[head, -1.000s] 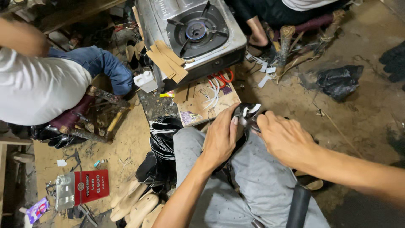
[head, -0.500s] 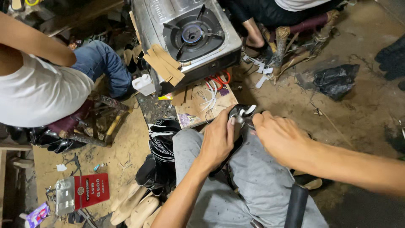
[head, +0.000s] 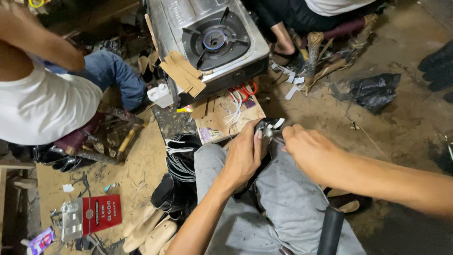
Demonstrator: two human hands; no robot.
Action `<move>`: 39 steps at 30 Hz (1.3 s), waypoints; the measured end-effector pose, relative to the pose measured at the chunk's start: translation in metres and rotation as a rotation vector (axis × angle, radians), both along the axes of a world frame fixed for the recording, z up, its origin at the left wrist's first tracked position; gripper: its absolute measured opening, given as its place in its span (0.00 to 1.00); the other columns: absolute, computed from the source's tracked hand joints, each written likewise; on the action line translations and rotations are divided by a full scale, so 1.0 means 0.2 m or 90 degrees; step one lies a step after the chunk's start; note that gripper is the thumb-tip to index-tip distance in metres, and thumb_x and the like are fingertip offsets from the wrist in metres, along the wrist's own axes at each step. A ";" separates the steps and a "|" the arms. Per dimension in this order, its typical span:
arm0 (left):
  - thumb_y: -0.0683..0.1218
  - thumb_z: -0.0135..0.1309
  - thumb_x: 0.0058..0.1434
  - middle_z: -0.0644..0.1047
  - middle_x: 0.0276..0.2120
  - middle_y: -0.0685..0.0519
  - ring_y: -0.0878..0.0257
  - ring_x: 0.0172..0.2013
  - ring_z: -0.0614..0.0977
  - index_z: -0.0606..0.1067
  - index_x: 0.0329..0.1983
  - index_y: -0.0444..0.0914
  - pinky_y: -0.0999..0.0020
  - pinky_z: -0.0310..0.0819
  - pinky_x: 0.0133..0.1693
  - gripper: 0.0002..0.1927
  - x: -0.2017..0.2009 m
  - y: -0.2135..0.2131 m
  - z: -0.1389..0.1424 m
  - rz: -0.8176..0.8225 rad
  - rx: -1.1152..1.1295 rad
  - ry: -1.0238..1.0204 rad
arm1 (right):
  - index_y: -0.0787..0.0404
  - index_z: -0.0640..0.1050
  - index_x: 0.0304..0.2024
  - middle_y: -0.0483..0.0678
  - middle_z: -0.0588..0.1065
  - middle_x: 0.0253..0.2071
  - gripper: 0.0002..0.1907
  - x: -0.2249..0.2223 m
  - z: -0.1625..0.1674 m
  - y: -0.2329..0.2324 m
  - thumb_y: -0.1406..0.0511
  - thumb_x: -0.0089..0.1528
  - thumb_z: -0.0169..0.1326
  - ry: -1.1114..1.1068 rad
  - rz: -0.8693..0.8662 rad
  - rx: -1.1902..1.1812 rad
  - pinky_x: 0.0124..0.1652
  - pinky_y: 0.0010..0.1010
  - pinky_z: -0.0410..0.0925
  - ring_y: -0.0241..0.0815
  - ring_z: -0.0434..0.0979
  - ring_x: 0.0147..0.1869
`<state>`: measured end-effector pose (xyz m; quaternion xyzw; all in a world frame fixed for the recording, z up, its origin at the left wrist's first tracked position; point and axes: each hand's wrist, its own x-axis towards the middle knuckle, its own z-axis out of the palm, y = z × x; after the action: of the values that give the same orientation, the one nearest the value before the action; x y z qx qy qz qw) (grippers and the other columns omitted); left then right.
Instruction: The person assembles a black shoe by inserting a wooden shoe last into the upper, heating the upper over a gas stove, and using pliers and a hammer to secure the upper to the last. The person repeatedly adjusts the shoe and uses tools to shape and attach the upper.
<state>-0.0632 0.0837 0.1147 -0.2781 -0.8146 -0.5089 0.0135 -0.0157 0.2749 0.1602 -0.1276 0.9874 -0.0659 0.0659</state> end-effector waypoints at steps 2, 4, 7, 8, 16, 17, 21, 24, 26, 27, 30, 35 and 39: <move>0.44 0.41 0.73 0.77 0.47 0.38 0.41 0.48 0.80 0.69 0.61 0.33 0.54 0.72 0.50 0.17 -0.01 -0.01 -0.02 -0.003 0.023 -0.008 | 0.66 0.67 0.40 0.58 0.73 0.37 0.17 -0.01 -0.04 0.00 0.56 0.67 0.49 -0.089 -0.047 -0.028 0.38 0.48 0.71 0.61 0.78 0.41; 0.45 0.41 0.74 0.78 0.48 0.38 0.42 0.50 0.81 0.69 0.62 0.33 0.55 0.73 0.52 0.17 -0.03 -0.03 -0.04 -0.025 0.071 -0.016 | 0.67 0.68 0.38 0.59 0.72 0.36 0.14 -0.01 -0.12 -0.02 0.60 0.65 0.49 0.042 -0.018 -0.085 0.37 0.49 0.70 0.61 0.77 0.39; 0.45 0.41 0.74 0.77 0.45 0.39 0.45 0.46 0.81 0.69 0.64 0.34 0.56 0.74 0.53 0.19 -0.05 -0.04 -0.04 -0.040 0.077 -0.062 | 0.68 0.68 0.36 0.60 0.71 0.35 0.13 0.01 -0.21 -0.04 0.62 0.64 0.49 0.161 0.006 -0.104 0.36 0.49 0.69 0.61 0.76 0.38; 0.45 0.41 0.74 0.78 0.44 0.39 0.44 0.46 0.81 0.70 0.63 0.34 0.56 0.74 0.52 0.18 -0.06 -0.04 -0.04 -0.039 0.071 -0.074 | 0.68 0.67 0.35 0.60 0.70 0.35 0.14 0.02 -0.22 -0.05 0.62 0.65 0.49 0.189 0.017 -0.101 0.36 0.49 0.69 0.61 0.75 0.38; 0.45 0.41 0.73 0.79 0.45 0.37 0.39 0.47 0.80 0.69 0.61 0.33 0.54 0.73 0.49 0.17 -0.02 -0.01 0.02 -0.009 -0.022 -0.009 | 0.66 0.69 0.40 0.59 0.72 0.37 0.12 -0.02 -0.01 0.03 0.62 0.62 0.49 0.004 0.050 0.006 0.40 0.51 0.70 0.61 0.77 0.40; 0.45 0.41 0.73 0.79 0.45 0.37 0.40 0.47 0.81 0.69 0.61 0.34 0.55 0.73 0.49 0.17 -0.01 -0.01 0.02 -0.020 -0.006 -0.016 | 0.65 0.69 0.40 0.59 0.73 0.37 0.14 -0.02 -0.01 0.03 0.60 0.65 0.49 -0.086 0.019 -0.056 0.39 0.50 0.71 0.62 0.77 0.40; 0.45 0.41 0.73 0.80 0.43 0.40 0.46 0.43 0.82 0.70 0.63 0.35 0.59 0.74 0.49 0.18 -0.04 -0.05 -0.02 -0.050 0.059 -0.094 | 0.62 0.69 0.42 0.58 0.75 0.36 0.14 0.01 -0.10 -0.02 0.58 0.65 0.49 -0.015 -0.061 -0.081 0.40 0.51 0.69 0.63 0.78 0.40; 0.45 0.41 0.75 0.80 0.42 0.41 0.50 0.43 0.82 0.69 0.65 0.35 0.59 0.74 0.50 0.19 -0.06 -0.05 -0.03 -0.088 0.091 -0.102 | 0.66 0.68 0.38 0.59 0.74 0.36 0.09 0.06 -0.20 -0.05 0.64 0.63 0.48 0.120 -0.033 -0.104 0.37 0.52 0.69 0.63 0.78 0.39; 0.46 0.42 0.75 0.79 0.40 0.42 0.50 0.41 0.82 0.69 0.65 0.36 0.59 0.74 0.49 0.19 -0.07 -0.04 -0.02 -0.080 0.067 -0.096 | 0.66 0.67 0.36 0.60 0.73 0.35 0.11 0.07 -0.22 -0.03 0.63 0.63 0.49 0.138 0.003 -0.092 0.36 0.51 0.69 0.62 0.78 0.39; 0.46 0.41 0.74 0.79 0.37 0.42 0.50 0.38 0.82 0.70 0.65 0.36 0.59 0.74 0.47 0.19 -0.07 -0.03 -0.01 -0.071 0.035 -0.114 | 0.66 0.67 0.36 0.60 0.73 0.35 0.09 0.06 -0.20 -0.01 0.65 0.61 0.49 0.140 0.029 -0.046 0.36 0.50 0.70 0.62 0.77 0.39; 0.46 0.41 0.74 0.79 0.36 0.41 0.48 0.39 0.82 0.70 0.63 0.36 0.58 0.74 0.46 0.18 -0.05 -0.02 0.01 -0.067 0.009 -0.060 | 0.66 0.68 0.36 0.61 0.72 0.35 0.08 -0.02 -0.11 0.07 0.66 0.59 0.49 0.105 0.084 -0.011 0.37 0.49 0.70 0.63 0.77 0.38; 0.47 0.40 0.75 0.80 0.40 0.41 0.48 0.42 0.82 0.70 0.63 0.36 0.58 0.74 0.47 0.18 -0.03 -0.04 -0.01 -0.066 0.022 -0.050 | 0.61 0.71 0.42 0.61 0.75 0.31 0.15 -0.07 -0.03 0.09 0.56 0.64 0.53 -0.142 0.005 -0.181 0.38 0.52 0.69 0.66 0.77 0.40; 0.48 0.41 0.75 0.80 0.38 0.42 0.51 0.40 0.81 0.70 0.64 0.37 0.60 0.74 0.46 0.19 -0.08 -0.05 -0.02 -0.087 0.050 -0.140 | 0.65 0.67 0.38 0.60 0.75 0.33 0.16 0.03 -0.16 -0.02 0.58 0.64 0.52 0.027 -0.065 -0.204 0.35 0.55 0.68 0.66 0.77 0.36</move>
<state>-0.0787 0.0747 0.1099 -0.2750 -0.7697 -0.5675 -0.0998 -0.0088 0.2712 0.1272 -0.0872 0.9706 -0.2232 0.0202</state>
